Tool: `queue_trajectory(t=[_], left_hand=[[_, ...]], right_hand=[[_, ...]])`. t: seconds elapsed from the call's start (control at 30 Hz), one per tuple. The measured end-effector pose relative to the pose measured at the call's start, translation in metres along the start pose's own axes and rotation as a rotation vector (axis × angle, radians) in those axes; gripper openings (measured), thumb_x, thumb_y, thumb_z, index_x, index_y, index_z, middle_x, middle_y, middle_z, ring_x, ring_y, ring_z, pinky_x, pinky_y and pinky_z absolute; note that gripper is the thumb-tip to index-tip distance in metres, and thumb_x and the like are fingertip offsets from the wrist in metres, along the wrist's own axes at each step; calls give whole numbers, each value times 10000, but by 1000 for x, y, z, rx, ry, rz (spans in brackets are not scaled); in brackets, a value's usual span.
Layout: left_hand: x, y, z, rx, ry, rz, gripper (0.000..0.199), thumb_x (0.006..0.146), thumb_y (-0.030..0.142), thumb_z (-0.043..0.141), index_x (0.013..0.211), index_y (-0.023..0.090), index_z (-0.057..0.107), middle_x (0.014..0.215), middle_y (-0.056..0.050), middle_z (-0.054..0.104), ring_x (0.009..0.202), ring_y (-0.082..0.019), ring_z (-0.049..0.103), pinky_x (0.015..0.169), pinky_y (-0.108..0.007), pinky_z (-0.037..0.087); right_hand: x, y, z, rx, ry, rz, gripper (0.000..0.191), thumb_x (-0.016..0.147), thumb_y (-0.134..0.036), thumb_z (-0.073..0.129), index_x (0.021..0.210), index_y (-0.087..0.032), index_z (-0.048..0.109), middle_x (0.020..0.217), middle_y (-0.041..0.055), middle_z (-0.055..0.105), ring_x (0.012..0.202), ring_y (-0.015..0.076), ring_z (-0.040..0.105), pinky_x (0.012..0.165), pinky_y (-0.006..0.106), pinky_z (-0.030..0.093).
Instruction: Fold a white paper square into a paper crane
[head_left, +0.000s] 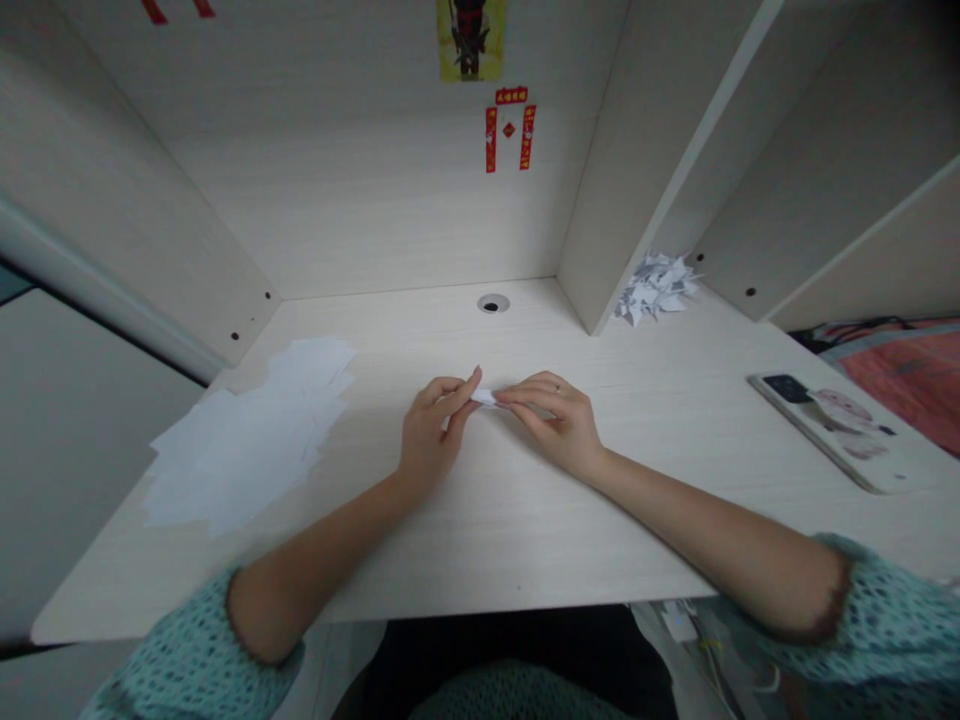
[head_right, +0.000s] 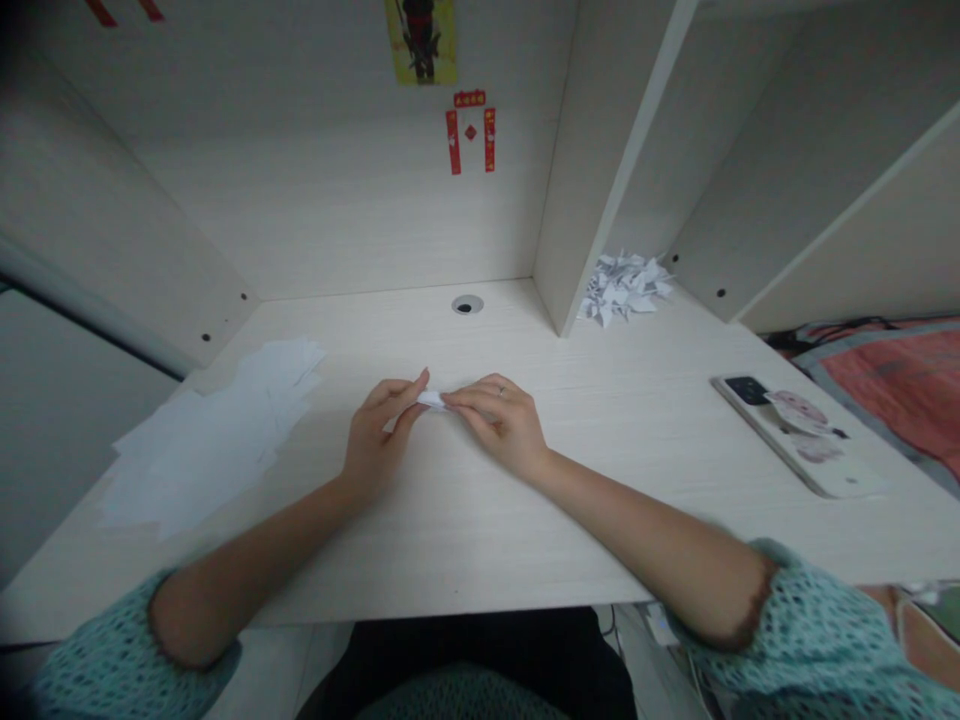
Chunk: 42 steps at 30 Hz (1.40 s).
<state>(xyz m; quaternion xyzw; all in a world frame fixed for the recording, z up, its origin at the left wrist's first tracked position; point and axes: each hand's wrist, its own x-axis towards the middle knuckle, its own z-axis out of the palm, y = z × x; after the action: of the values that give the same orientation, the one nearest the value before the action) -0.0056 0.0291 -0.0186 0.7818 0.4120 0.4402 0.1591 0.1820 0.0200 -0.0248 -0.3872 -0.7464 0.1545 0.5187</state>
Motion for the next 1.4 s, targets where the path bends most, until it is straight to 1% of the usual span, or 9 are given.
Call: queue_trajectory(t=[0.1,0.27,0.5,0.7,0.83,0.97,1.1,1.23,1.4], left_hand=[[1,2,0,-43,10,5,378,873,220,493,1241,302,526,923,-19,594,831,-112,548,745,-233,446],[2,3,0,-97,-23,-8,369,865,227,507,1224,305,542,923,-16,615,828,-112,561,745,-232,452],[1,-1,3,-165,-42,-171,399,832,280,559,1230,297,536,999,-4,667,859,-118,609,844,-264,462],[1,4,2,-223,-53,-171,312,823,289,574,1132,278,619,1014,-7,693,894,-135,628,813,-260,483],[2,7,0,-252,-39,-170,274,809,293,594,1075,276,654,1023,-15,699,916,-154,638,831,-287,494],[2,10,-1,-278,-17,-200,204,794,304,610,967,255,705,990,-28,712,893,-172,655,839,-308,509],[3,12,-2,-298,-17,-248,194,780,317,621,928,240,719,961,-31,720,886,-180,661,843,-312,513],[3,12,-2,-335,-21,-332,189,769,332,624,896,236,725,931,-24,727,875,-186,668,842,-321,517],[2,11,-2,-313,-20,-314,165,767,314,627,878,246,728,912,-11,731,863,-181,674,835,-314,522]], right_hand=[[-1,2,-1,-12,-9,-37,205,818,-224,601,972,-320,696,870,11,720,789,197,619,747,371,494],[-1,4,-2,-50,-11,-4,188,804,-270,621,967,-316,704,856,22,720,754,200,615,728,378,495],[0,2,-4,-130,-46,-38,170,828,-253,589,964,-280,688,867,29,713,776,195,615,738,351,480],[1,-3,-5,-171,-44,-28,143,843,-246,560,925,-243,676,837,37,709,771,191,613,727,338,476],[1,-3,-4,-161,-24,-19,132,837,-252,569,905,-250,682,821,33,711,757,189,620,712,336,482],[0,0,-4,-129,-13,-56,124,818,-252,606,906,-265,692,838,24,722,753,184,642,724,333,490],[0,3,-4,-123,-40,-106,111,804,-255,630,896,-256,693,813,18,727,722,172,657,702,317,502],[2,1,-4,-141,-21,-140,70,805,-243,628,840,-231,687,769,17,721,701,163,651,673,303,501],[3,-3,-4,-148,-36,-139,50,816,-242,611,827,-226,657,759,20,704,709,160,629,673,299,494]])
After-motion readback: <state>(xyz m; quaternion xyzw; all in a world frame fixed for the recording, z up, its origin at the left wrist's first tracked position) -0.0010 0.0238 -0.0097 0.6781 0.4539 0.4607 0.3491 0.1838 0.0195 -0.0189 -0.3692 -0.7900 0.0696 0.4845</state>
